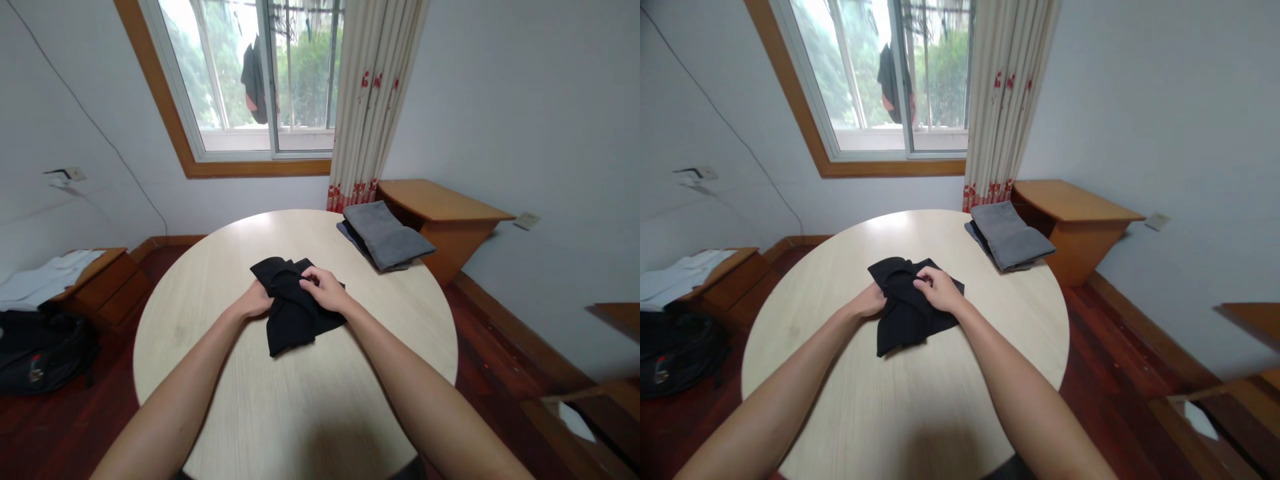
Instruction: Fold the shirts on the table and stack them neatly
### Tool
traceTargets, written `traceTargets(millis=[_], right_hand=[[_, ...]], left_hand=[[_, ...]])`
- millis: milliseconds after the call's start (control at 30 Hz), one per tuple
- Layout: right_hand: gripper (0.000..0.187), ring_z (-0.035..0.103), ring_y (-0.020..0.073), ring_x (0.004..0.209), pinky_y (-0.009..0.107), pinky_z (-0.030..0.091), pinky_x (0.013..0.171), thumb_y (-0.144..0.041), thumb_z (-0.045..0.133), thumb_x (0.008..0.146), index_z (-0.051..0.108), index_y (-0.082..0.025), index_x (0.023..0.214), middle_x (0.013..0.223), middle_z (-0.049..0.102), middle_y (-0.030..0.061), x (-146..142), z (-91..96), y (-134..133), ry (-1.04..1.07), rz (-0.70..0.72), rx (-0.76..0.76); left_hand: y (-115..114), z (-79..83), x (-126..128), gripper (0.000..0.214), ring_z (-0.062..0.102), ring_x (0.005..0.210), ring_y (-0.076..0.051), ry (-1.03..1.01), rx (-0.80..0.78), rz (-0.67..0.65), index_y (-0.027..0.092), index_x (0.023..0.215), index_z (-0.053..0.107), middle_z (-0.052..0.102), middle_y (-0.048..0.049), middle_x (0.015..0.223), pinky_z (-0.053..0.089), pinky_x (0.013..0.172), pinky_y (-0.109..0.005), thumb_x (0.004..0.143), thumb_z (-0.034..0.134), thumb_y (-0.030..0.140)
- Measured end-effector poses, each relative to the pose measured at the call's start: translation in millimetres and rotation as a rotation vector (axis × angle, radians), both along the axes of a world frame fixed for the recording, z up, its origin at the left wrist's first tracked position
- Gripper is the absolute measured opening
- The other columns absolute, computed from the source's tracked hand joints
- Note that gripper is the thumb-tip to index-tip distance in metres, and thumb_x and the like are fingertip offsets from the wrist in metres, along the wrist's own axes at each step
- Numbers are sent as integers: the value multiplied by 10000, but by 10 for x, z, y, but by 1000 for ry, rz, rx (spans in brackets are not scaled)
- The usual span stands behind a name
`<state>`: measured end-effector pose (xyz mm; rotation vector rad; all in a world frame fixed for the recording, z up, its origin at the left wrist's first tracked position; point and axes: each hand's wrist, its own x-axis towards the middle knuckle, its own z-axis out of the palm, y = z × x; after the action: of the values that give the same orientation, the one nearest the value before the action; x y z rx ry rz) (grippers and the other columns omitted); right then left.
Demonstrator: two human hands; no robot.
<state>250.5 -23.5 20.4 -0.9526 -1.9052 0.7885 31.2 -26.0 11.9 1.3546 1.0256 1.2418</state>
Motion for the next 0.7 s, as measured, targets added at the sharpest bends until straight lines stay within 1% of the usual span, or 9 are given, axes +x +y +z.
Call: traceTargets(millis=[67,100,200,300,367,467,567,633,700], right_hand=[[218,522,139,642,263,416,616,-428,582,881,604,-213,851,742,592,-18,-49,59,-69,118,41,-43],[249,525,138,643,259,421,609,-463,595,872,592,-215,857,742,588,-20,-71,84,-98,172,54,-64],[371,525,135,603,251,427,563,-584,643,826,560,-223,842,683,566,-31,-96,141,-129,316,66,-136],[451,553,144,595,255,454,544,-664,654,796,541,-230,847,665,586,-24,-1,185,-39,506,22,-170],[447,596,155,652,262,490,577,-653,666,797,534,-232,870,721,626,-9,156,204,93,704,-106,-118],[412,600,138,686,253,509,614,-607,661,817,510,-226,866,749,620,-23,479,187,340,986,-469,10],[378,564,117,660,235,497,588,-563,633,845,505,-209,881,722,577,-44,728,108,522,1058,-783,77],[368,569,121,677,241,507,589,-545,622,850,510,-201,914,745,587,-36,777,45,572,1024,-847,93],[360,594,137,708,273,536,624,-537,605,850,515,-202,948,782,609,-20,743,-6,578,971,-826,91]], left_hand=[[-41,-20,116,436,623,1169,-393,9,-2,-117,172,931,759,767,-113,1021,482,1035,-487,517,889,201],[-56,-30,168,420,633,1149,-392,2,-5,-134,171,929,759,772,-106,1006,502,1005,-486,536,890,242],[-72,-41,249,345,667,1066,-379,-20,-25,-71,164,848,752,779,-87,901,547,915,-466,570,878,325],[-38,7,177,301,692,971,-342,-72,-46,33,158,765,724,762,-66,798,572,823,-418,594,846,374],[10,73,50,281,699,890,-292,-142,-1,175,161,722,692,741,-42,749,572,759,-363,614,818,388],[107,185,-199,274,673,769,-191,-337,112,430,175,753,656,714,1,754,542,690,-275,636,786,385],[192,243,-410,296,625,690,-121,-496,161,588,197,800,617,680,34,773,487,619,-206,665,772,409],[222,234,-479,309,613,693,-111,-468,203,680,199,773,590,659,39,763,471,617,-192,699,757,448],[227,197,-483,315,643,791,-137,-330,280,736,195,792,616,686,11,821,508,721,-225,736,730,483]])
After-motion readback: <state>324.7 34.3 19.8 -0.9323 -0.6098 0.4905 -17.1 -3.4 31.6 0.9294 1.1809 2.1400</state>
